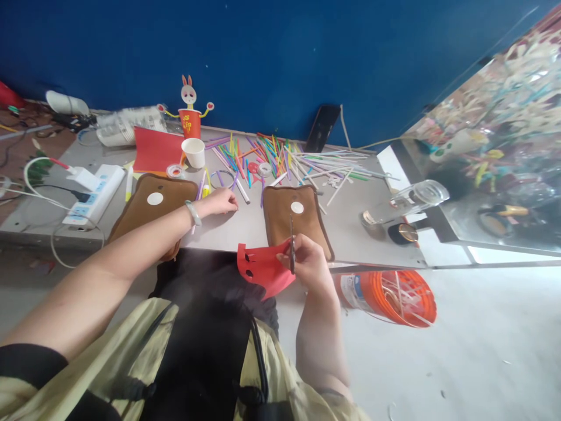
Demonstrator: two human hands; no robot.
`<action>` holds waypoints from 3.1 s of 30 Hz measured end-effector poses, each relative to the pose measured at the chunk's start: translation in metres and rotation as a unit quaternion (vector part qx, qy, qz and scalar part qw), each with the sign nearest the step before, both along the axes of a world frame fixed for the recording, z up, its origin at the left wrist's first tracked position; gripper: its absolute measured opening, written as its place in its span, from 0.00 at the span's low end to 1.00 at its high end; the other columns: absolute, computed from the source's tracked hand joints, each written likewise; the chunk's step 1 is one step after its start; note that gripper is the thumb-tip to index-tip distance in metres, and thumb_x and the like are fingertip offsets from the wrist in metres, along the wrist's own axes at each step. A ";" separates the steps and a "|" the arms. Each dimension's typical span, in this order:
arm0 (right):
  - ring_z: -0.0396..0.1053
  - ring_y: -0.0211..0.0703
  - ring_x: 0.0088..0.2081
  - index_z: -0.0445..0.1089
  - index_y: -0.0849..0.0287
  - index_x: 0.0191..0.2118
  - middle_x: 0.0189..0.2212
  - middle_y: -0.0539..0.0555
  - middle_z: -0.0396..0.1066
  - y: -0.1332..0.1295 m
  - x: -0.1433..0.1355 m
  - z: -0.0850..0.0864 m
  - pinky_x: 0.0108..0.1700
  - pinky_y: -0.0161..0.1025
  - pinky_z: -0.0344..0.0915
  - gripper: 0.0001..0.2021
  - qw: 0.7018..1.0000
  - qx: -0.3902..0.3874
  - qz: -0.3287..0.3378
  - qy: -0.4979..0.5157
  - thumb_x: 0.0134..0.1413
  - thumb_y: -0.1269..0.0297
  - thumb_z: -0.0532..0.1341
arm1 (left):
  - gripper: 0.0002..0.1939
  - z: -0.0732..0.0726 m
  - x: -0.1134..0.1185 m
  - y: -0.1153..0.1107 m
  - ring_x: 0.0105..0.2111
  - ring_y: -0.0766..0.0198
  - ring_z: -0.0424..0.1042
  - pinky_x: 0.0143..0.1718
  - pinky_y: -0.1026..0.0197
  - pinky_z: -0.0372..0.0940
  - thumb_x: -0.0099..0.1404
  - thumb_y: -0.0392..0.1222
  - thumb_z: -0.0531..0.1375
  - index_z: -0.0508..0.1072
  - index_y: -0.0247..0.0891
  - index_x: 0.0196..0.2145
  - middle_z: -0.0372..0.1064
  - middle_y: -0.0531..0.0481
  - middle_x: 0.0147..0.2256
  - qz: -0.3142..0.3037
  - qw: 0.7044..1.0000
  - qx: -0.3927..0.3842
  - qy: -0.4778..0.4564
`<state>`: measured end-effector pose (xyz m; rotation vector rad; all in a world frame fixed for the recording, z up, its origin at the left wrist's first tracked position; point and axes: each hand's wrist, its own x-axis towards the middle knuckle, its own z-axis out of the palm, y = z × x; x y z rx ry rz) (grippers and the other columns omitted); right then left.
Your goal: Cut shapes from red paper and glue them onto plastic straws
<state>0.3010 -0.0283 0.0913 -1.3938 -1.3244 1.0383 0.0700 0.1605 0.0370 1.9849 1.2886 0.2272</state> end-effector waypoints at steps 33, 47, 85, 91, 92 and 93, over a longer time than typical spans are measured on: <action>0.64 0.37 0.25 0.62 0.57 0.23 0.25 0.50 0.69 -0.005 -0.011 -0.016 0.28 0.36 0.64 0.18 0.999 0.028 0.043 -0.013 0.42 0.58 0.74 | 0.08 0.022 -0.062 0.041 0.42 0.55 0.71 0.46 0.56 0.60 0.55 0.41 0.61 0.81 0.41 0.29 0.75 0.48 0.31 -0.155 0.947 0.158 0.232; 0.64 0.36 0.26 0.63 0.57 0.23 0.26 0.50 0.69 -0.003 -0.016 -0.018 0.29 0.36 0.65 0.18 0.999 0.024 0.046 -0.003 0.42 0.61 0.74 | 0.10 0.025 -0.062 0.029 0.44 0.54 0.70 0.51 0.52 0.59 0.57 0.37 0.59 0.80 0.37 0.32 0.73 0.44 0.38 -0.176 0.931 0.206 0.243; 0.66 0.38 0.28 0.62 0.57 0.23 0.27 0.50 0.70 0.000 -0.016 -0.023 0.30 0.37 0.65 0.16 0.999 0.004 0.046 0.011 0.44 0.63 0.72 | 0.14 0.021 -0.055 0.021 0.45 0.50 0.69 0.44 0.52 0.61 0.65 0.35 0.52 0.78 0.29 0.33 0.70 0.36 0.38 -0.202 0.895 0.271 0.291; 0.66 0.38 0.27 0.62 0.57 0.23 0.27 0.50 0.70 0.000 -0.016 -0.022 0.29 0.36 0.64 0.15 0.999 -0.001 0.044 0.015 0.44 0.64 0.71 | 0.16 0.017 -0.055 0.019 0.46 0.49 0.69 0.45 0.51 0.62 0.66 0.34 0.50 0.78 0.27 0.36 0.70 0.34 0.40 -0.205 0.892 0.273 0.297; 0.66 0.38 0.27 0.62 0.57 0.23 0.26 0.50 0.70 -0.001 -0.016 -0.022 0.29 0.36 0.64 0.15 0.999 -0.001 0.043 0.014 0.44 0.64 0.71 | 0.16 0.016 -0.055 0.019 0.45 0.49 0.69 0.45 0.51 0.62 0.66 0.34 0.50 0.78 0.27 0.37 0.70 0.34 0.40 -0.204 0.892 0.273 0.296; 0.66 0.38 0.28 0.62 0.56 0.23 0.26 0.50 0.70 -0.001 -0.016 -0.022 0.29 0.37 0.65 0.15 0.999 -0.002 0.042 0.013 0.43 0.64 0.71 | 0.16 0.016 -0.055 0.019 0.45 0.49 0.69 0.45 0.51 0.62 0.66 0.34 0.50 0.78 0.27 0.36 0.70 0.34 0.40 -0.203 0.893 0.273 0.295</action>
